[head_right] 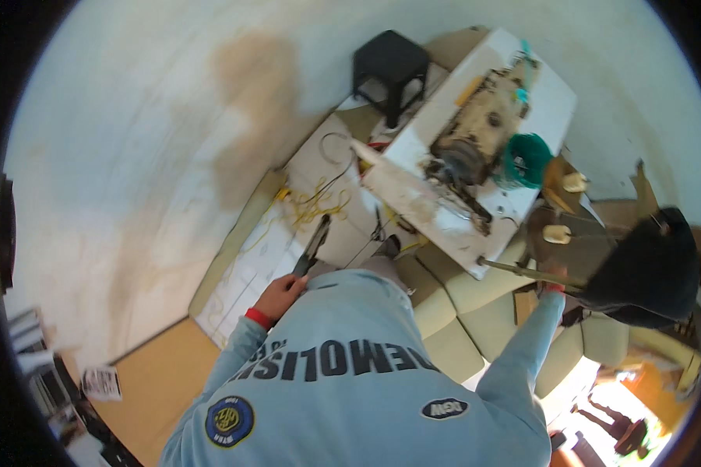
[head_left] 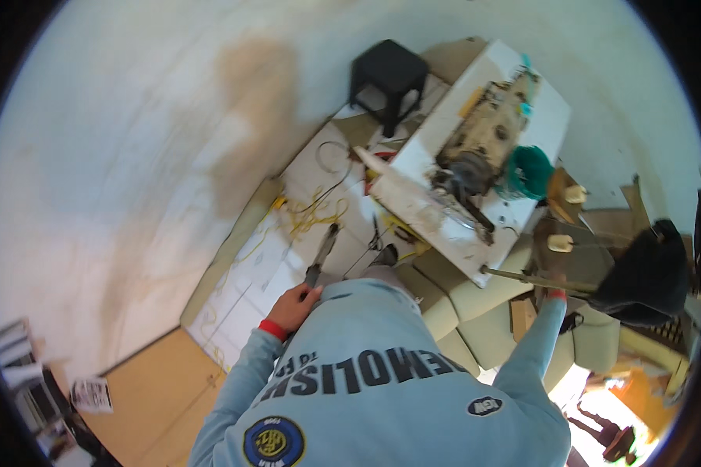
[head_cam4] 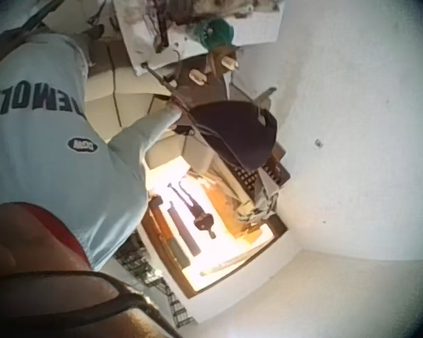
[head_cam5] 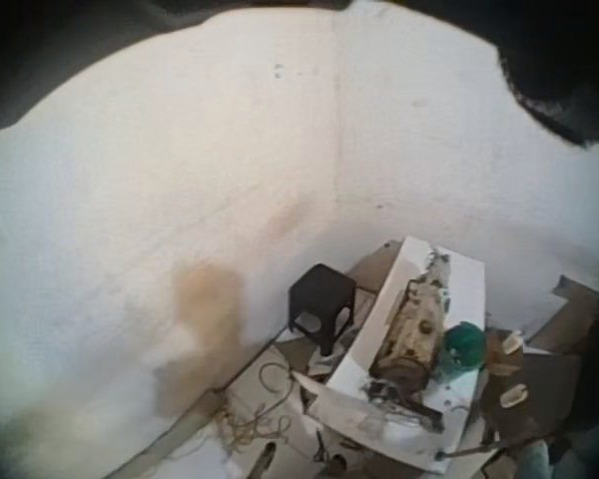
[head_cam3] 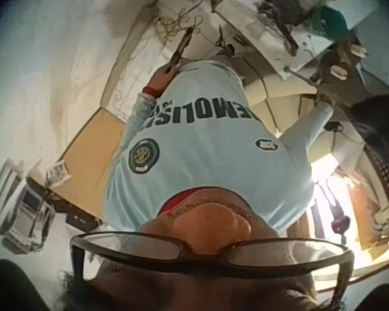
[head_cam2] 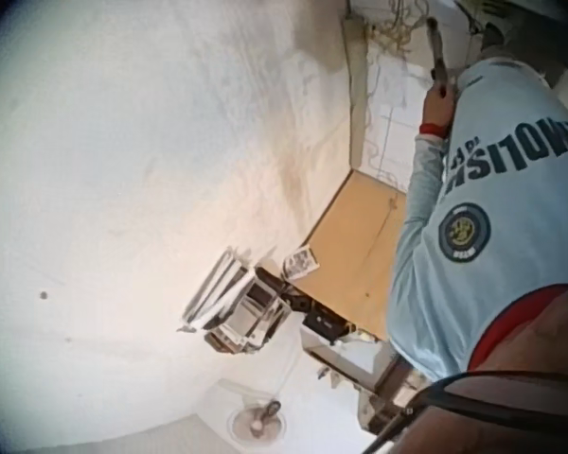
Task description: Attaching upholstery fabric and foam to a wooden chair frame using a pneumatic stapler.
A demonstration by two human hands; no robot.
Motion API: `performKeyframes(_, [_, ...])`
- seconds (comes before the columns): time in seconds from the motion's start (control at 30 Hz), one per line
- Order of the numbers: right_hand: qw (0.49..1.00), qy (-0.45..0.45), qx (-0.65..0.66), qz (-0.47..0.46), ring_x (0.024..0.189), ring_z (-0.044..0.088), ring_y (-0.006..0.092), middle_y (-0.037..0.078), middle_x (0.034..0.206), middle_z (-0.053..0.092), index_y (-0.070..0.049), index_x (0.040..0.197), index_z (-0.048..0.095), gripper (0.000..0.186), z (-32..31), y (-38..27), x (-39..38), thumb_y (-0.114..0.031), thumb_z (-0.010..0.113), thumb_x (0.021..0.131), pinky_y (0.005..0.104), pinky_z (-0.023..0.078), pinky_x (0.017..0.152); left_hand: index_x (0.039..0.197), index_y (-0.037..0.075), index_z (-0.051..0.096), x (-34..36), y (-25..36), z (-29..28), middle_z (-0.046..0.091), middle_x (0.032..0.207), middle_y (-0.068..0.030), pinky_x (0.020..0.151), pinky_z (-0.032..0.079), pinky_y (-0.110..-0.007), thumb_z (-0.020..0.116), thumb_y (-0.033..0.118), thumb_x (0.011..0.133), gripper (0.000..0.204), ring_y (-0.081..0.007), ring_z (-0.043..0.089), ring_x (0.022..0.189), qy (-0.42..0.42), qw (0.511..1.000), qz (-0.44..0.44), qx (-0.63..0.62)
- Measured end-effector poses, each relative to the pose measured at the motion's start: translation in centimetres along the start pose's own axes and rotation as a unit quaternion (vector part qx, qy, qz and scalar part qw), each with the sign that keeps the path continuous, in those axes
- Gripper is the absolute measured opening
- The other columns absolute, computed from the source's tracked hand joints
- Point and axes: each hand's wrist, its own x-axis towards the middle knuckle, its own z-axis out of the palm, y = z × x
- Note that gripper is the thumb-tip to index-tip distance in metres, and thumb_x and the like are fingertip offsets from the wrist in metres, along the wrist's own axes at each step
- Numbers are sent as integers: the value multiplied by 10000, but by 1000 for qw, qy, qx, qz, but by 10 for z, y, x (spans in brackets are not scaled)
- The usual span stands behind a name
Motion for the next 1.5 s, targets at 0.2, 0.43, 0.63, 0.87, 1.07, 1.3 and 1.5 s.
performKeyframes(0.2, [936, -75, 343, -5, 1018, 768, 274, 200, 1192, 754, -9, 1338, 614, 432, 97, -246, -194, -74, 750, 933, 427, 630, 787, 1061, 24, 717, -21, -32, -33, 752, 973, -229, 867, 560, -448, 634, 584, 1025, 568, -379, 726, 940, 39, 998, 42, -20])
performKeyframes(0.43, [657, -73, 695, -282, 954, 756, 185, 51, 1029, 632, -40, 1287, 607, 299, 37, -660, -274, -76, 733, 1019, 313, 637, 758, 988, 36, 714, -55, -92, -85, 734, 841, -148, 761, 556, -398, 748, 480, 984, 445, -265, 686, 777, 44, 992, 105, -51])
performKeyframes(0.63, [747, -116, 559, -341, 890, 740, 144, 29, 957, 618, -29, 1288, 634, 321, 48, -808, -306, -62, 756, 993, 268, 591, 680, 960, 35, 700, -118, -140, -97, 680, 777, -74, 697, 514, -346, 793, 378, 979, 356, -151, 603, 733, 122, 974, 93, -169])
performKeyframes(0.87, [711, 76, 236, -658, 1001, 612, 278, 138, 1094, 650, -25, 1337, 654, 494, 87, -890, -371, -230, 832, 924, 390, 496, 907, 925, 48, 679, -177, -194, -74, 634, 740, -20, 644, 476, -307, 815, 319, 966, 306, -104, 545, 692, 270, 902, 34, -336])
performKeyframes(1.07, [730, -469, 398, -298, 936, 591, 226, 65, 1015, 608, -67, 1337, 602, 619, 162, -943, -413, -615, 603, 1049, 388, 501, 828, 960, 52, 674, -223, -203, -73, 639, 782, 3, 662, 469, -292, 793, 266, 985, 246, -88, 546, 723, 391, 809, -11, -439])
performKeyframes(1.3, [539, -791, 253, -140, 814, 652, 208, 35, 885, 669, -128, 1181, 661, 716, 242, -1014, -540, -803, 511, 995, 398, 547, 777, 1400, 44, 562, -269, -192, -60, 676, 1226, -44, 972, 537, -307, 635, 84, 1092, 319, -115, 658, 1087, 491, 568, 135, -646])
performKeyframes(1.5, [596, -749, 120, -265, 733, 638, 188, 19, 794, 653, -144, 1055, 647, 654, 251, -1002, -684, -777, 483, 1029, 363, 536, 700, 1448, -1, 574, -292, -210, -19, 632, 1490, -150, 1209, 405, -371, 487, 207, 1164, 363, -211, 569, 1407, 802, 210, 101, -550])
